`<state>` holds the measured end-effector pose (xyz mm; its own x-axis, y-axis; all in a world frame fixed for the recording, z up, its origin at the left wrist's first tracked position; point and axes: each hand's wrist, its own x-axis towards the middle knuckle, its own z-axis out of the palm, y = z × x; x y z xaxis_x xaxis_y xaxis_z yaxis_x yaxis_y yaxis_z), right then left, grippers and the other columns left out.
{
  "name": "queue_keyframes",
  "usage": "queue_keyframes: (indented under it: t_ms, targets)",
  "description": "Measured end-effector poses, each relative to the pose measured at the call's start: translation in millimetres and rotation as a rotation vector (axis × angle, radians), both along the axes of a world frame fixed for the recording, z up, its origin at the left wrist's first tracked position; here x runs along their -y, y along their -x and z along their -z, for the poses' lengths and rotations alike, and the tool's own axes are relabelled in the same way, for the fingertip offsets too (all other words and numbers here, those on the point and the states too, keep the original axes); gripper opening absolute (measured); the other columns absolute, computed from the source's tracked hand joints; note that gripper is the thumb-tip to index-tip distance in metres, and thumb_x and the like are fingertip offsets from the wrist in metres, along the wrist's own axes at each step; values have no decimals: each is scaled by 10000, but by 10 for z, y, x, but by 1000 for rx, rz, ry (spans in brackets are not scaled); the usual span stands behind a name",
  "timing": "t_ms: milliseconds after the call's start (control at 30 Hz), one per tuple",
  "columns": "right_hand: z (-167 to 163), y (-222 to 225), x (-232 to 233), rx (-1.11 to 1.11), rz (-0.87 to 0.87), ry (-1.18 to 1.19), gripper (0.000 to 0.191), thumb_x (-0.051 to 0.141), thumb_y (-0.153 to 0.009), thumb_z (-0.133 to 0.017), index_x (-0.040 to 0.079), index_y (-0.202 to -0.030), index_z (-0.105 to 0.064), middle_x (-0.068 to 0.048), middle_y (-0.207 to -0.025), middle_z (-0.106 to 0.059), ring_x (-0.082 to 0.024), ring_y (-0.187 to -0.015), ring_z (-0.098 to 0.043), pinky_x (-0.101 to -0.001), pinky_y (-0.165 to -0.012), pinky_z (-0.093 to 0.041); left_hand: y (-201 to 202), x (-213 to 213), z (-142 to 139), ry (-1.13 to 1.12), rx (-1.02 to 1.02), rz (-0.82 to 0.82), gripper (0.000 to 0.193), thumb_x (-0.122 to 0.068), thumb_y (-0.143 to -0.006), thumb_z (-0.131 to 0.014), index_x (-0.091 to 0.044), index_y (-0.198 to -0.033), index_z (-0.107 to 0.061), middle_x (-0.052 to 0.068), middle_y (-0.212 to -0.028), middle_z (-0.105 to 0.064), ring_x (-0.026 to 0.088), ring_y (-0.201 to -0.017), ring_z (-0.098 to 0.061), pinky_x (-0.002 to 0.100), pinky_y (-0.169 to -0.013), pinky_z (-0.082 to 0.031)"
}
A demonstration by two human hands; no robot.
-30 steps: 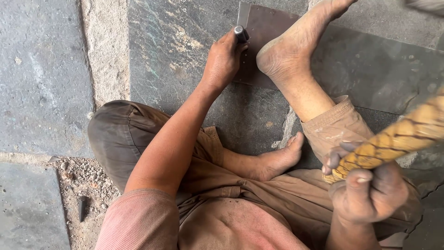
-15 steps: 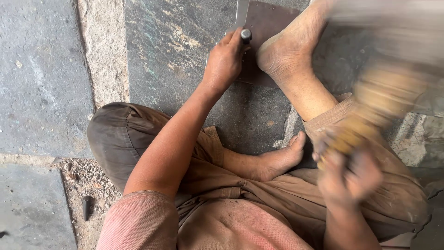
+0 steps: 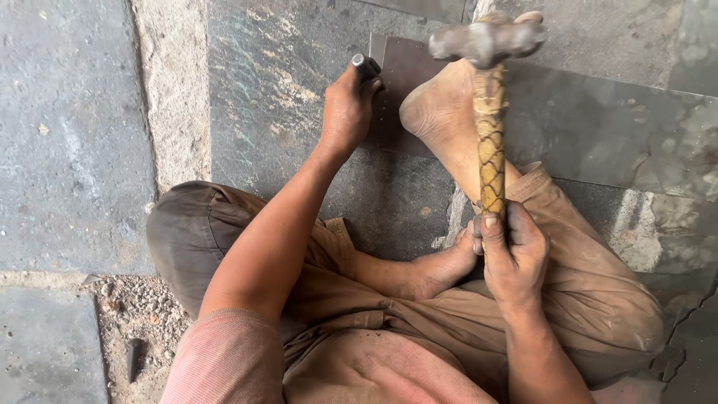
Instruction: The person sits on a stone floor and uses a hammer and chisel to shape a metal sheet. They repeatedly strike the chisel to cut and bend the metal, then use a template to check the fit and adjust the shape accordingly.
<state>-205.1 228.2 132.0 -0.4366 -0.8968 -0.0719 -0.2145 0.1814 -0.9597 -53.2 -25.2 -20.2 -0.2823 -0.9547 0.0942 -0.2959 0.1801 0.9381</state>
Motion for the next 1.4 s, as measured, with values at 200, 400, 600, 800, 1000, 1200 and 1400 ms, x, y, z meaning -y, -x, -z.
queue_keyframes:
  t_ms: [200,400,600,800,1000,1200,1400]
  targets:
    - [25,7,-28,107,7,67,291,235,-1101,-592,-55,-1115,-612,-37,-843,-626,-76,-711,-547,-222,-669,-469,48,57,-56,52,46,57,155,-73,-986,-661,-26,-1123,-606,194,-1021,-745,371,-943,-747,439,-796,-584]
    - [19,-19,-14,98,-50,126,230,183,-1133,-576,-42,-1089,-595,-61,-893,-634,-81,-705,-559,-246,-724,-495,31,43,-2,38,75,65,153,-75,-1000,-643,-37,-1141,-598,186,-1069,-739,364,-977,-745,438,-814,-594]
    - [-106,-19,8,32,-62,266,304,233,-1154,-578,-68,-1195,-595,-93,-869,-662,-126,-710,-625,-239,-637,-538,24,42,13,20,103,89,173,-77,-1006,-629,-56,-1175,-598,173,-1108,-731,348,-1002,-749,432,-834,-607]
    - [-143,-76,-68,45,40,420,405,274,-1116,-658,-97,-1265,-594,-167,-1020,-665,-186,-757,-655,-272,-625,-555,48,33,87,74,210,98,244,-97,-997,-641,-54,-1230,-584,168,-1092,-720,351,-986,-741,452,-840,-606]
    - [-34,-54,-113,27,28,390,395,256,-1129,-670,-119,-1232,-600,-190,-1062,-662,-202,-783,-652,-278,-638,-547,95,35,119,76,271,121,251,-118,-996,-651,-46,-1229,-591,172,-1076,-719,359,-953,-736,458,-809,-597]
    - [-24,-39,-107,40,16,407,382,259,-1119,-660,-104,-1231,-621,-162,-1003,-685,-179,-754,-659,-265,-613,-555,62,35,120,91,167,64,305,-79,-978,-661,-44,-1270,-582,179,-1098,-727,377,-974,-731,456,-824,-594]
    - [-110,-73,-77,17,60,453,395,268,-1102,-673,-82,-1275,-612,-172,-1054,-679,-186,-766,-675,-260,-604,-562,66,28,93,72,161,76,323,-63,-978,-637,-54,-1295,-580,174,-1119,-724,366,-992,-739,447,-839,-603]
